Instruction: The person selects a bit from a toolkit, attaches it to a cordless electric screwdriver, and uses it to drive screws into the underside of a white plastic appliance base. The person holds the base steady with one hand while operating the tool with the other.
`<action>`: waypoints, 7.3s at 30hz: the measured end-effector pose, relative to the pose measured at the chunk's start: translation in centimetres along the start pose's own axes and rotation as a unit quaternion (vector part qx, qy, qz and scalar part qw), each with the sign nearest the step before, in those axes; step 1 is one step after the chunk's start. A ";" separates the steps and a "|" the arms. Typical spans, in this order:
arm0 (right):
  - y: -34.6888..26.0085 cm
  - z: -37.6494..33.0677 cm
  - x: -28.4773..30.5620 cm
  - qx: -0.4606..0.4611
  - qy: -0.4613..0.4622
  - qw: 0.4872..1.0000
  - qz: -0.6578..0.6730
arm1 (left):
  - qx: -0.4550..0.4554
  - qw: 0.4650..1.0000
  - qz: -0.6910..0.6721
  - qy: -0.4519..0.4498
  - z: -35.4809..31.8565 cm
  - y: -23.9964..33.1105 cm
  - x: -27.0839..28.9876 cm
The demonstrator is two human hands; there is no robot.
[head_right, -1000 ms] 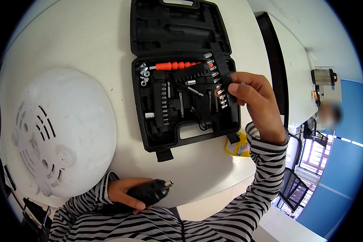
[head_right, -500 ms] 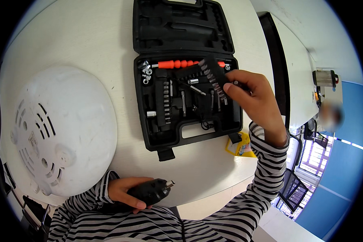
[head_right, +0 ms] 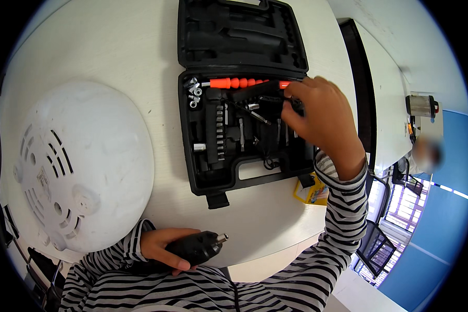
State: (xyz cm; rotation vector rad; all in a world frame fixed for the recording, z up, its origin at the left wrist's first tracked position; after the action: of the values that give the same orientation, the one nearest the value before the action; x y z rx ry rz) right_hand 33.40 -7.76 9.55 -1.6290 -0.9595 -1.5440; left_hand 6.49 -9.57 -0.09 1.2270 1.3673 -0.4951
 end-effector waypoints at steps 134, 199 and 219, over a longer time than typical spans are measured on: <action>0.1 -5.0 -2.7 -0.139 -0.011 0.979 0.147 | 0.017 1.000 -0.015 -0.012 0.1 -0.3 0.3; -9.2 -10.9 -6.6 -0.115 0.134 0.286 0.942 | -0.297 0.933 0.062 -0.193 -0.5 4.0 -2.5; -9.9 -10.9 -6.7 -0.083 0.137 0.163 0.973 | -0.269 0.942 0.014 -0.200 0.4 3.7 -2.6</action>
State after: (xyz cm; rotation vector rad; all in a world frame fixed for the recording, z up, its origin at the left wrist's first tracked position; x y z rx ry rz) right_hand 19.30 -12.75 3.41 -0.9350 1.4783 0.2752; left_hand 9.28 -9.51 3.47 0.6505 1.0371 -0.2981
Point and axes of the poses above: each hand's wrist, its own z-axis towards the middle knuckle, its own x-axis out of the back of the hand, y = z × x, the point moved 10 cm from there along z, towards the middle knuckle, and after that the axes turned 3 degrees about x, right-handed, at the moved point
